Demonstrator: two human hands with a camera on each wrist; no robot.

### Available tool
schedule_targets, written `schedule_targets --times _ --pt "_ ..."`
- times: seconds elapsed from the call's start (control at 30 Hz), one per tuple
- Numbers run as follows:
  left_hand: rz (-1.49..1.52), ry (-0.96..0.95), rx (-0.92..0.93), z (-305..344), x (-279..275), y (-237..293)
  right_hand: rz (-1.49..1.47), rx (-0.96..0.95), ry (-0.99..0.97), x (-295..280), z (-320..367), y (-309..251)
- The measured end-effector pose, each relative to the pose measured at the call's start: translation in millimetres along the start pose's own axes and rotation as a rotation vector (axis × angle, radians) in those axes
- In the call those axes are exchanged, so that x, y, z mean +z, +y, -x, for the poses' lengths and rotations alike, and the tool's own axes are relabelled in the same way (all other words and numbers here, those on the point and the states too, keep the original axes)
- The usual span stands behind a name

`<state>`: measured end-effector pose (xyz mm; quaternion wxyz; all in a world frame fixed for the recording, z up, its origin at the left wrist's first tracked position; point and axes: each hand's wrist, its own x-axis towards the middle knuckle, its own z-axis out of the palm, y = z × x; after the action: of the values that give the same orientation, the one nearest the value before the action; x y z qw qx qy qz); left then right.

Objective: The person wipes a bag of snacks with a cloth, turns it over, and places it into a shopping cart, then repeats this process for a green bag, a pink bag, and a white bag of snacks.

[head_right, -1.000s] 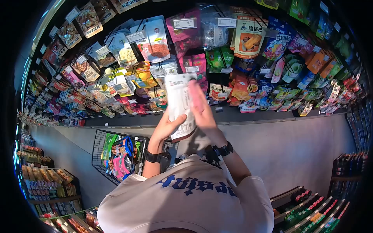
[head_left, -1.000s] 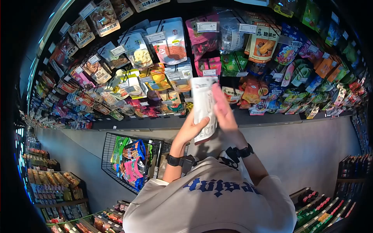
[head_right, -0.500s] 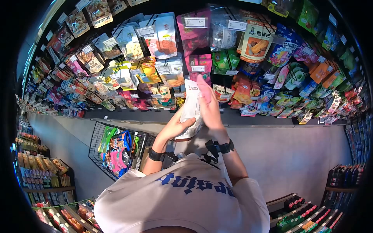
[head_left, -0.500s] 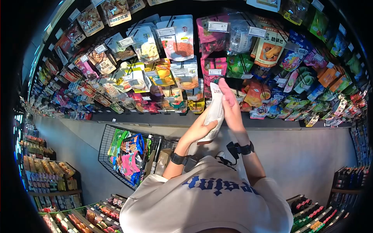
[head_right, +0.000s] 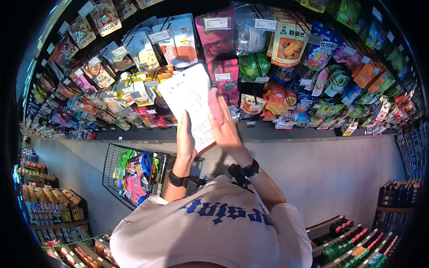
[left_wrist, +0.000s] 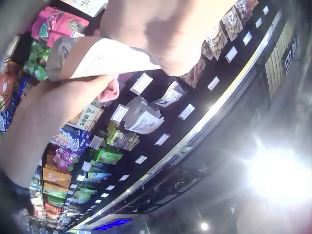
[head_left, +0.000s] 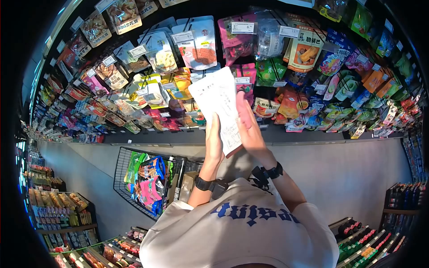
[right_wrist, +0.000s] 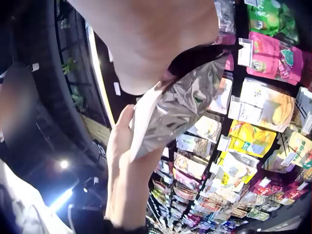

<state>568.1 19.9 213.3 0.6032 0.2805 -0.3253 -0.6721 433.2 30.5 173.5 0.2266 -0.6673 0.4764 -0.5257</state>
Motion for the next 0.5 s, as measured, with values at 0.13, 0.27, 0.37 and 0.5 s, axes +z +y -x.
schedule_targets --times 0.13,0.27,0.37,0.5 --pt "0.084 0.112 0.027 -13 -21 2 0.25 -0.323 -0.212 8 13 -37" --pt "0.236 0.045 -0.036 -15 -40 -4 0.2 -0.34 -0.247 8 7 -18" --pt "0.219 -0.004 -0.022 -9 -23 -1 -0.22 -0.058 -0.065 20 2 5" --pt "0.151 0.023 -0.038 -8 -21 9 -0.843 0.222 -0.051 13 4 17"
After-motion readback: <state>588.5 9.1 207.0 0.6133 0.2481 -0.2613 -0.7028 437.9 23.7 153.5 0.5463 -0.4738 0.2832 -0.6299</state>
